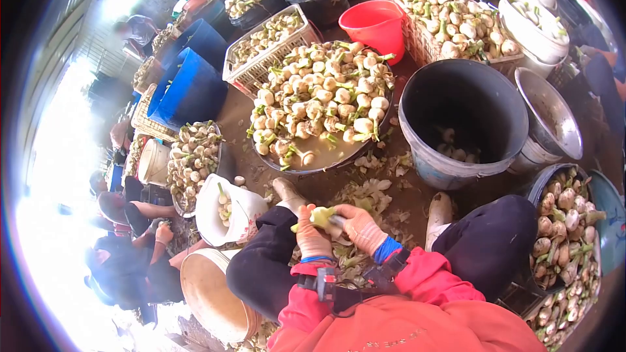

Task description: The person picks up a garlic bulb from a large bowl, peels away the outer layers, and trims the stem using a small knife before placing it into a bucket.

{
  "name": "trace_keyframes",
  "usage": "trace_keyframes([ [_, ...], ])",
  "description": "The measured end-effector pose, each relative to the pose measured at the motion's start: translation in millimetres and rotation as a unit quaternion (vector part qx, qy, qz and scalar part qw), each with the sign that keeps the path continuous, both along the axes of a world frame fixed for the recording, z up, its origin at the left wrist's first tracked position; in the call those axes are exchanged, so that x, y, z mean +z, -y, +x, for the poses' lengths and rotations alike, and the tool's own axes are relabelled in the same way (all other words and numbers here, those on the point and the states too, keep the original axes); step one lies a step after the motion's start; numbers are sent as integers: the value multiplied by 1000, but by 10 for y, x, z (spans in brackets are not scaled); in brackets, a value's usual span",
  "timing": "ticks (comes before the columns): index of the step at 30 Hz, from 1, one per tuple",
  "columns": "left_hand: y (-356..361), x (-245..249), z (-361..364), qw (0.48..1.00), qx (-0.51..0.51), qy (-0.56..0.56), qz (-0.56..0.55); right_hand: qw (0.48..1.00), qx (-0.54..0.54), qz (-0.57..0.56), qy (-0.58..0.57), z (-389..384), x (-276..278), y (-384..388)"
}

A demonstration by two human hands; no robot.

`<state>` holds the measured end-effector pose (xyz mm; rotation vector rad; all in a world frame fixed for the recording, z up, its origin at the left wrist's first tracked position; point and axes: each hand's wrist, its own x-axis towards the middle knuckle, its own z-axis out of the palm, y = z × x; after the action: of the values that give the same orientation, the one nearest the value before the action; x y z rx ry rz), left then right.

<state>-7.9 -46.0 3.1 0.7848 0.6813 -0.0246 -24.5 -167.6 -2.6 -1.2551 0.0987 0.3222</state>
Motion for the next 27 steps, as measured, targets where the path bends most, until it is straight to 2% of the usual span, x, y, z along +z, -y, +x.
trace_keyframes([
  [1, -58, -38, 10, 1000, -10, 11, -15, 1000, 0, 0, 0, 23, -13, 30],
  [2, -115, -77, 16, 999, -19, 21, -29, 995, -50, 81, -42, 53, -42, 62],
  [3, -75, -4, -24, 996, -74, 40, 7, 978, -100, 161, -86, 75, -42, 77],
  [4, -18, 65, -69, 989, -128, 60, 42, 978, -100, 162, -87, 88, -32, 78],
  [5, -15, 9, -86, 986, -125, 70, 83, 976, -116, 159, -93, 94, -19, 81],
  [8, -57, 8, -115, 982, -157, 76, 74, 982, -132, 116, -66, 115, -200, 103],
  [10, -118, 9, -167, 976, -179, 77, 96, 978, -198, -62, 10, 156, -263, 203],
  [11, -153, 20, -215, 977, -191, 75, 61, 960, -270, -47, -64, 206, -301, 273],
  [12, -170, 57, -260, 976, -203, 73, 27, 942, -329, 23, -67, 266, -505, 369],
  [14, -115, 326, -335, 977, -196, 82, 32, 912, -383, 80, -124, 320, -886, 531],
  [15, -124, 324, -311, 979, -174, 94, 40, 914, -378, 77, -125, 322, -865, 528],
  [16, -150, 323, -314, 982, -150, 102, 48, 946, -303, -73, -88, 273, -853, 513],
  [17, -201, 269, -270, 984, -141, 106, 38, 950, -218, -220, -48, 211, -854, 497],
  [18, -241, 220, -260, 986, -121, 95, 61, 944, -134, -294, 69, 193, -1046, 405],
  [19, -264, 174, -246, 985, -114, 101, 77, 917, -135, -350, 138, 135, -1138, 315],
  [20, -275, 130, -230, 984, -109, 109, 93, 882, -136, -402, 206, 104, -974, 192],
  [21, -277, 104, -229, 983, -104, 108, 102, 941, -59, -318, 98, 108, -723, 138],
  [22, -254, 98, -240, 984, -103, 106, 100, 974, 17, -226, -13, 127, -514, 88],
  [23, -217, 103, -246, 981, -93, 110, 132, 992, -18, -115, 47, 88, -466, 10],
  [24, -192, 104, -249, 976, -83, 114, 164, 996, -27, -70, 50, 53, -290, -23],
  [26, -269, -26, -257, 968, -112, 123, 185, 998, -28, -15, 54, 33, -309, -143],
  [27, -259, -12, -263, 956, -131, 113, 239, 997, -32, -22, 71, 0, -261, -158],
])
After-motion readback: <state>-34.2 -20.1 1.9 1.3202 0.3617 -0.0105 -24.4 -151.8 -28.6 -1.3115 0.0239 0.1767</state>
